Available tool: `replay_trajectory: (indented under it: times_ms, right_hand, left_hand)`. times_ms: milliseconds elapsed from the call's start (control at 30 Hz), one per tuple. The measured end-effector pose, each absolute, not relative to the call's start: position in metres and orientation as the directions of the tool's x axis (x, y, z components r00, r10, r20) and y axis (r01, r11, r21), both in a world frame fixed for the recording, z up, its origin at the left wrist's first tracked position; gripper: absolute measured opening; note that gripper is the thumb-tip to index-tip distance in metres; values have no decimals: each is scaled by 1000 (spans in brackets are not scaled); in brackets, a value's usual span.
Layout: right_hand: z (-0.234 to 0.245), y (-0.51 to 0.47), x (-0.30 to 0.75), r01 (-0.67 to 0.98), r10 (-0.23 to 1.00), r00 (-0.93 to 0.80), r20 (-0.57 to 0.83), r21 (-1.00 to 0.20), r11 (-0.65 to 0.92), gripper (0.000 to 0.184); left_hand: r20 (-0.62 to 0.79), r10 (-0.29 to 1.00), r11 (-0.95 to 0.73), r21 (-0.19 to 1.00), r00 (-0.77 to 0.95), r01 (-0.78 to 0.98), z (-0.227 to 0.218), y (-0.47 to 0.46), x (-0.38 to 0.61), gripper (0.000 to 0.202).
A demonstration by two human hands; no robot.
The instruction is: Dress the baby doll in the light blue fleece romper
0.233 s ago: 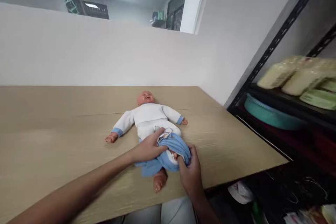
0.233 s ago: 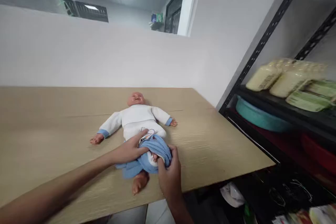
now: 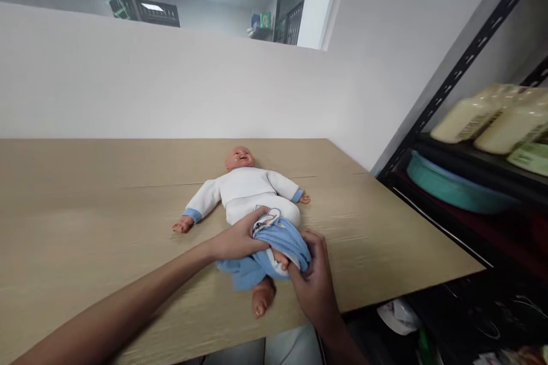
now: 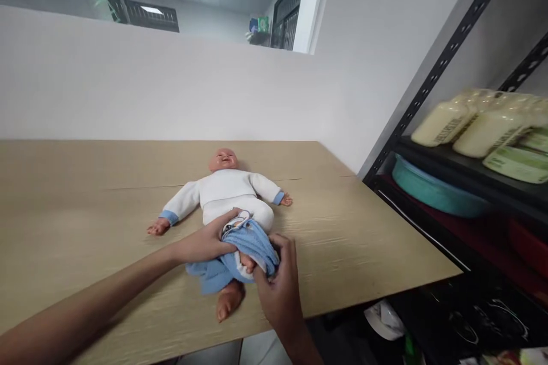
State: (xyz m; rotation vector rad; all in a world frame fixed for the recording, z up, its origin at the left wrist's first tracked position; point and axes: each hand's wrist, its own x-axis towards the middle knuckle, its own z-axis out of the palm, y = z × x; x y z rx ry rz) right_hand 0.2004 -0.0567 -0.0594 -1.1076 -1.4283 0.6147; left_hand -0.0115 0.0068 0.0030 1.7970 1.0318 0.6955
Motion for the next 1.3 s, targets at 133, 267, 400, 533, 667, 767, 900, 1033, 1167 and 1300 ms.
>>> replay_trajectory:
  times_ms: [133, 267, 400, 533, 667, 767, 900, 1033, 1167, 1300]
  right_hand:
    - [-63, -54, 207, 250, 846, 88, 525, -834, 492, 52]
    - [-68, -43, 220, 203, 909, 60, 413, -896, 394, 40]
    - [-58, -16, 239, 18, 975, -145, 169, -985, 173, 26]
    - [-35, 15, 252, -50, 871, -489, -48, -995, -83, 40]
    - [-17, 41, 265, -41, 729, -680, -78, -989, -144, 61]
    - [-10, 60, 268, 5, 704, -708, -48, -998, -64, 52]
    - [-12, 82, 251, 59, 857, -501, 116, -984, 168, 36]
    - [-16, 96, 225, 162, 895, -400, 198, -946, 281, 38]
    - [1, 99, 218, 248, 801, -583, 135, -910, 333, 37]
    - [22, 98, 229, 335, 615, -786, -54, -874, 352, 40]
  left_hand:
    - [15, 839, -221, 924, 545, 313, 4, 7, -12, 97]
    - [67, 780, -243, 949, 623, 202, 9, 8, -12, 69]
    - [70, 711, -249, 956, 699, 157, 16, 10, -10, 30]
    - [63, 722, -223, 964, 689, 145, 18, 11, -8, 30]
    - [118, 800, -298, 929, 588, 220, 23, 10, -10, 40]
    - [135, 878, -335, 859, 459, 388, 29, 9, -20, 61]
    - [49, 943, -247, 765, 329, 594, 31, 7, -49, 83]
    - [12, 945, -228, 742, 328, 630, 24, 0, -82, 73]
    - [-40, 922, -190, 819, 385, 541, 9, -8, -102, 55]
    - [-12, 954, -115, 909, 301, 400, -4, -5, -105, 56]
